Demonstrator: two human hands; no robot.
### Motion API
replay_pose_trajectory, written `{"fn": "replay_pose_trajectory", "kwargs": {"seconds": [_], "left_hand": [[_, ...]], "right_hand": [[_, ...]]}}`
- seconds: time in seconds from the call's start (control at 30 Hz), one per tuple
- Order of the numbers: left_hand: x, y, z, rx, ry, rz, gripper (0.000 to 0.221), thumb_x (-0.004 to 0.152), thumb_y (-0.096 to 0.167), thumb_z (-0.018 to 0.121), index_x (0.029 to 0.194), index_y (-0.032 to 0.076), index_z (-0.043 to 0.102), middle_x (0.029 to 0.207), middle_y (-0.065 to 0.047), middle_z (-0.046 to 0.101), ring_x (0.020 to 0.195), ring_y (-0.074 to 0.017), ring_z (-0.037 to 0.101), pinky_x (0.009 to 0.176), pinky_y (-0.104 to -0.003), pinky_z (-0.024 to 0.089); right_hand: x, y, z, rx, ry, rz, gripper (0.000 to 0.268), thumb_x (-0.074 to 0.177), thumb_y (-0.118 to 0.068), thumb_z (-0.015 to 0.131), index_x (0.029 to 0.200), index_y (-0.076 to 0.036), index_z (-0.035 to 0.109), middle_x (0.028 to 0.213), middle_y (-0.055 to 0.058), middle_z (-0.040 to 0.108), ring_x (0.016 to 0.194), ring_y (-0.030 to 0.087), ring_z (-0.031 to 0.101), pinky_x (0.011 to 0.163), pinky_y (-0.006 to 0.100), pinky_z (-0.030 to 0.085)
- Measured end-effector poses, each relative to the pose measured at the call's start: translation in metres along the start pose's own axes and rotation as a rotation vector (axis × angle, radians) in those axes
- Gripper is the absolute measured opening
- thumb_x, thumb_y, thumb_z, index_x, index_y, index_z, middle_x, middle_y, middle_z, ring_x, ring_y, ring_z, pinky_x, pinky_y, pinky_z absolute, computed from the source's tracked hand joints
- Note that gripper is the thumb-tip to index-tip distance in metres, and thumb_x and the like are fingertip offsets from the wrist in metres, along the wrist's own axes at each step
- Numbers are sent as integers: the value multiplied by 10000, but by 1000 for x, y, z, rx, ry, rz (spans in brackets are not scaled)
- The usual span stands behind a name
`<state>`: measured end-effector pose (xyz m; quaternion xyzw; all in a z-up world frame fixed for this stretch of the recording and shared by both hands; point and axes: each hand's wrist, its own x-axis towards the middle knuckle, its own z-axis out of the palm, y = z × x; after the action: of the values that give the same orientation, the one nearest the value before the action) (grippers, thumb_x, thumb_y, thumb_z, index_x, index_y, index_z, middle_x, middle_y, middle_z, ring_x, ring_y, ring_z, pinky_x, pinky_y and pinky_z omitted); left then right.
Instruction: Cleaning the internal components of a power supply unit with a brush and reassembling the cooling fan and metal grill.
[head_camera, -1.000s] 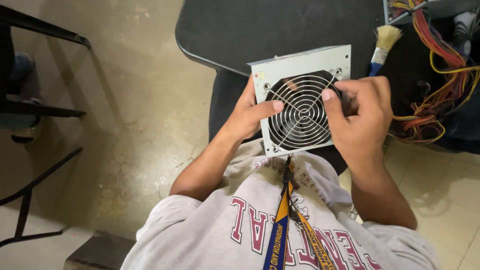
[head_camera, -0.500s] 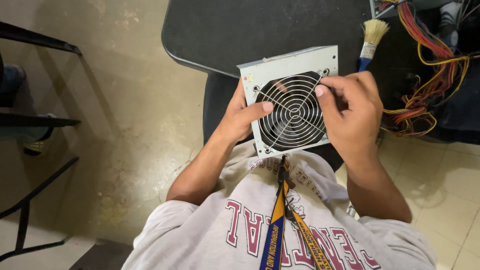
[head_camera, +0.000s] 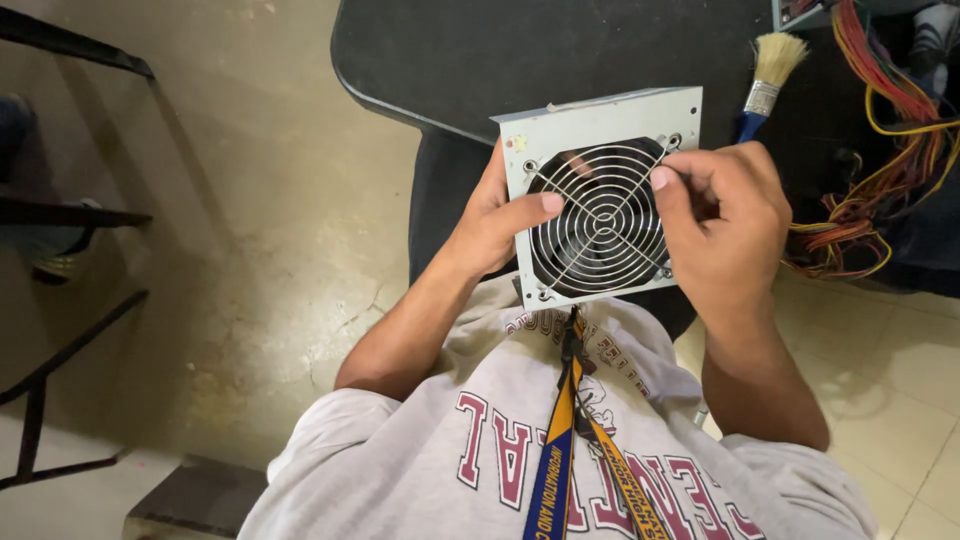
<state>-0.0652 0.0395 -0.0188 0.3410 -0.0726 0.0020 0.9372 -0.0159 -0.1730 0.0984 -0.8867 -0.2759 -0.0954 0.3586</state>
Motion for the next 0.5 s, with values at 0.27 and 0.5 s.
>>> {"fn": "replay_pose_trajectory", "kwargs": {"seconds": [0.27,0.5], "left_hand": [[2,15,-2,-11,54,-21,549,1032,95,723,1505,64,447,1316,-175,678,1082,-272,698,936,-409,623],[-3,25,-25,-43,156,0,598,1012,89,757,1528,31,460,1300,-170,721,1119,-263,722,987,-396,612]], "right_hand": [[25,24,-3,79,-68,-31,24,1155,117,764,1151,95,772,1090,209,729,1009,330,634,930,446,463],[141,100,32,206,-135,-103,97,1317,53,742,1222,64,759,1112,113,702,1027,205,634,913,383,492]]}}
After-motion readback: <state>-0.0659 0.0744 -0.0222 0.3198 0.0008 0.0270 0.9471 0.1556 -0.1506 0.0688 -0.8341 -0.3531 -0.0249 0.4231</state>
